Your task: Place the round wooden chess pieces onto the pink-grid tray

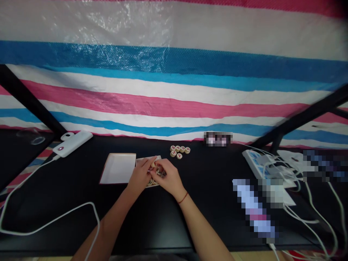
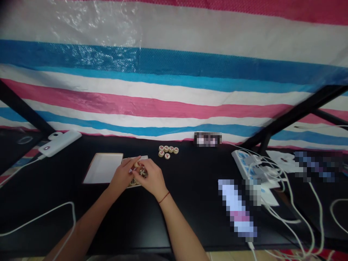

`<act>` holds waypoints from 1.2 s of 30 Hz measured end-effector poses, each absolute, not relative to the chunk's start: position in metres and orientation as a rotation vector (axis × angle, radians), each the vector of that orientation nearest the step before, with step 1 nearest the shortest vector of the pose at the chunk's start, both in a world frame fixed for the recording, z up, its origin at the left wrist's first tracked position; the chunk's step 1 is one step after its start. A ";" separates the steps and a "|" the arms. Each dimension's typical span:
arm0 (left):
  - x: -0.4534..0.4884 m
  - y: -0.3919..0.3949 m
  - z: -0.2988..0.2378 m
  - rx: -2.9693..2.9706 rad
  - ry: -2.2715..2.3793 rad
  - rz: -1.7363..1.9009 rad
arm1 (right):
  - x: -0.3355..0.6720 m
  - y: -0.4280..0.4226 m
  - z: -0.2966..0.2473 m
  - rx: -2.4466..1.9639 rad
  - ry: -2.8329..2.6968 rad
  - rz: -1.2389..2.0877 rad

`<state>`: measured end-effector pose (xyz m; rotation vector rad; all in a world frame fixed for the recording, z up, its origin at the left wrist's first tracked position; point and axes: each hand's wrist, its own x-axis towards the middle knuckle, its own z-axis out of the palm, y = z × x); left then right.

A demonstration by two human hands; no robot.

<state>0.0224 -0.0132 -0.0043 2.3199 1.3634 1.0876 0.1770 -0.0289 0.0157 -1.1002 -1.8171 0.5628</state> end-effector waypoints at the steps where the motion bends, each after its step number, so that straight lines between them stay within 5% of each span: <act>1: 0.023 -0.013 -0.005 2.324 1.350 1.086 | 0.176 -0.029 0.015 -1.098 -1.800 0.554; 16: 0.028 -0.015 -0.002 2.335 1.233 1.069 | 0.184 -0.022 0.010 -1.168 -1.702 0.617; 23: 0.026 -0.016 0.002 2.329 1.317 1.132 | 0.237 -0.002 0.002 -1.639 -1.266 0.270; 36: 0.025 -0.015 0.004 2.296 1.355 1.119 | 0.258 0.011 -0.026 -1.786 -1.611 0.238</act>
